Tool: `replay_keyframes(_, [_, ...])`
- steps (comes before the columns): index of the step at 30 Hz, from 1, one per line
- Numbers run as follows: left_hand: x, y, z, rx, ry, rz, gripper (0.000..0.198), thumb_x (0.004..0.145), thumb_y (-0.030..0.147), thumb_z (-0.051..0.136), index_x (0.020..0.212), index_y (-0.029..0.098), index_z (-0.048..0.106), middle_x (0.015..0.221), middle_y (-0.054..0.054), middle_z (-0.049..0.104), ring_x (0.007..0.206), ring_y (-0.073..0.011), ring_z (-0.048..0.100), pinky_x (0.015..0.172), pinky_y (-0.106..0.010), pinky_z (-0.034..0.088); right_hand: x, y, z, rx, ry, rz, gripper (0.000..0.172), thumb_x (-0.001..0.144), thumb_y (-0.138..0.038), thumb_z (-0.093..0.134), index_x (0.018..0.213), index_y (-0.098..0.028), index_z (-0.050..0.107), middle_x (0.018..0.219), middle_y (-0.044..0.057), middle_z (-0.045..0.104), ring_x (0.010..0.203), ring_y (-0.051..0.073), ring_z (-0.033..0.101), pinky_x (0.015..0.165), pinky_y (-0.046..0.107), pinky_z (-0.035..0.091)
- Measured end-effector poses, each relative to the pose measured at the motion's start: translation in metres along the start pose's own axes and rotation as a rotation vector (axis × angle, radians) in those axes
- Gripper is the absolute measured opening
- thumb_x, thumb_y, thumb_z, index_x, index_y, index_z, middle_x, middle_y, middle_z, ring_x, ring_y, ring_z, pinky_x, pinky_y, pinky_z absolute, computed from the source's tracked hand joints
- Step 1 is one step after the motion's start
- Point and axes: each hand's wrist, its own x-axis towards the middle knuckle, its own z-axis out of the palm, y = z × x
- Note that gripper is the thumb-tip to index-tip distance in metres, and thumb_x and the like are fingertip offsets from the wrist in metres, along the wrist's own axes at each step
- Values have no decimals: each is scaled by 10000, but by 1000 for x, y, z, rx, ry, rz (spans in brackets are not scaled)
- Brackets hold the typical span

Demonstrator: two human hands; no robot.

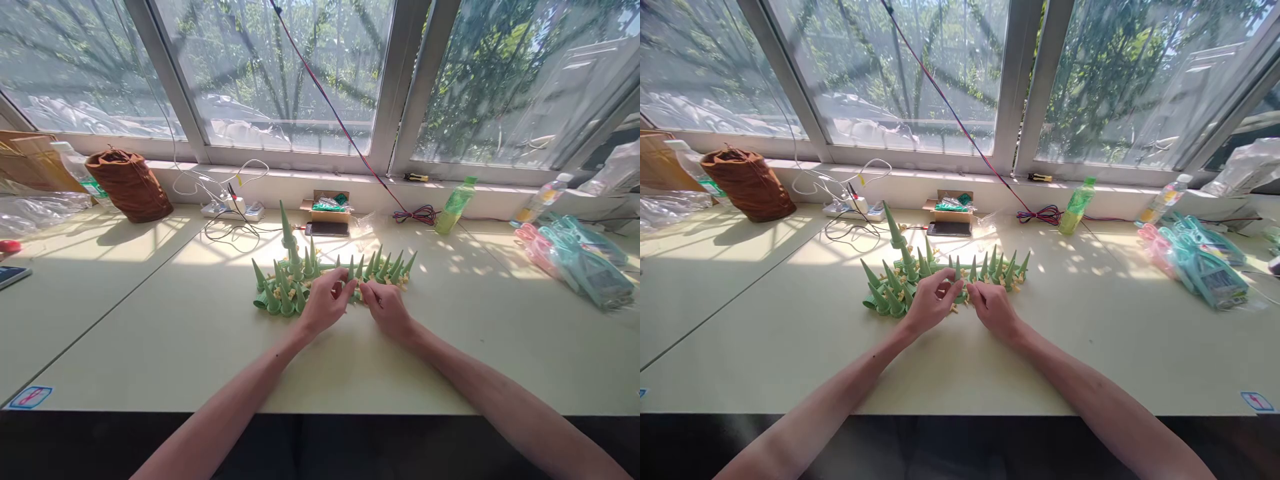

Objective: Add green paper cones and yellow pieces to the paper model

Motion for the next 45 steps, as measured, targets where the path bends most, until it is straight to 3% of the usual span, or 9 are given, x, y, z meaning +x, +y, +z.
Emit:
replay_keyframes(7, [2,-3,0,-8,6,1,250,909,369,523,775,160,501,632,28,425,479,-54,367,416,-164,314,0,2,0,-9,-32,34,439,998,-391,377,608,-191,399,535,-39,390,499,95,322,516,243,270])
replay_keyframes(15, [4,-1,-1,-97,34,-106,275,894,391,543,759,157,490,693,13,491,493,-53,438,415,-160,310,0,-2,-2,61,-90,26,266,947,-417,492,847,-178,553,570,-51,441,507,102,373,521,226,315])
replay_keyframes(20, [4,0,-2,-120,33,-110,290,881,403,564,749,153,495,662,18,482,490,-55,441,407,-158,303,-1,2,2,24,-68,15,311,957,-427,470,768,-190,537,561,-45,450,499,103,343,512,231,301])
replay_keyframes(29, [1,0,-1,-83,-15,-53,269,898,382,545,765,159,476,640,32,388,472,-44,353,390,-156,295,-2,3,2,11,-69,21,442,995,-428,367,614,-206,358,525,-53,349,480,96,292,500,244,247])
replay_keyframes(35, [-1,-2,0,-25,-56,1,239,916,370,521,812,155,509,658,12,454,520,-70,454,419,-157,368,-1,2,0,-12,-43,24,512,1017,-425,295,589,-187,441,521,-16,473,470,97,397,515,245,279])
replay_keyframes(45, [-1,-2,1,5,-50,27,223,917,366,519,842,157,530,665,5,486,531,-84,500,439,-168,408,0,2,0,-2,-16,58,509,1018,-427,296,596,-189,455,519,-18,472,469,101,405,511,246,292])
